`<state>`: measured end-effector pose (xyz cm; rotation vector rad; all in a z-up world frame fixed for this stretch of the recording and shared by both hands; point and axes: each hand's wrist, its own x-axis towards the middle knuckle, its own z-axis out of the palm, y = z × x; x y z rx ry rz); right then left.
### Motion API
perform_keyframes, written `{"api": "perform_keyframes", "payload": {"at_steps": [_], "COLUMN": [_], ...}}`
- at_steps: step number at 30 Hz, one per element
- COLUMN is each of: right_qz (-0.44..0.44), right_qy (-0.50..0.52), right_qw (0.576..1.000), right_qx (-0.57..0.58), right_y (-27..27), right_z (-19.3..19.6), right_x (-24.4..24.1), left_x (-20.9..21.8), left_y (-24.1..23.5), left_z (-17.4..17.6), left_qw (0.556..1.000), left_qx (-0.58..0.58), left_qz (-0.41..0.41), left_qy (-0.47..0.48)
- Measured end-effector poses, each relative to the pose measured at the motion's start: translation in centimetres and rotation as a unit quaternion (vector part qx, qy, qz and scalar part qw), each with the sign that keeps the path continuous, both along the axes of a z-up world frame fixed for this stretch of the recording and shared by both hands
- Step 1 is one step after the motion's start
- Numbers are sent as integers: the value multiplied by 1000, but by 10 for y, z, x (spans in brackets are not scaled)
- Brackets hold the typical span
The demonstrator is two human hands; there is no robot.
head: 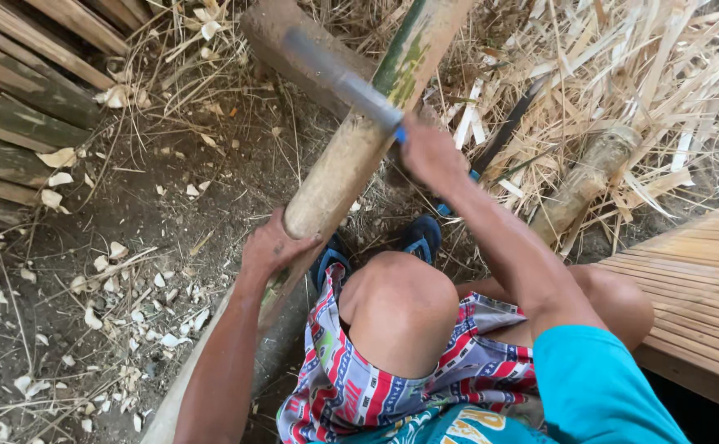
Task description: The person sits on the ground and uses a machete to shave the outer layer off a long bamboo pole. They repeatedly strike and scrape the bamboo, rotating it to remove the green skin and create a smooth surface. The person then splits the bamboo lengthwise using the machete.
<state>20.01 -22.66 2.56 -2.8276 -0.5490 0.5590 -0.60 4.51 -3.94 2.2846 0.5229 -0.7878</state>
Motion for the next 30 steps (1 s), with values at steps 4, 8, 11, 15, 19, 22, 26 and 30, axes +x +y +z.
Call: {"api": "perform_keyframes", "payload": {"at_steps": [4, 8, 11, 15, 19, 22, 26, 30], "right_qz": [214, 105, -139, -99, 240, 94, -32, 14], "right_qy": [-10, -101, -103, 46, -37, 41, -63, -94], "right_qw": [972, 989, 984, 993, 967, 976, 991, 993], "right_qx": [-100, -19, -50, -53, -69, -194, -112, -67], "right_y": [17, -40, -45, -21, 6, -8, -23, -18], "right_z": [-25, -33, 1, 13, -14, -17, 8, 6], "right_x": [-57, 17, 75, 20, -70, -18, 49, 15], "left_x": [-1, -8, -3, -6, -10, -14, -15, -15], "left_y": [-2, -12, -21, -27, -28, -31, -37, -37], "left_z": [-4, 11, 34, 41, 37, 38, 43, 33], "left_qw": [1000, 999, 999, 999, 999, 998, 995, 997], "left_qx": [11, 48, 46, 34, 53, 52, 75, 76], "left_qz": [-10, -14, 9, 8, 0, 0, 10, -15], "left_qy": [27, 15, -22, -22, -13, -19, -63, -9]}}
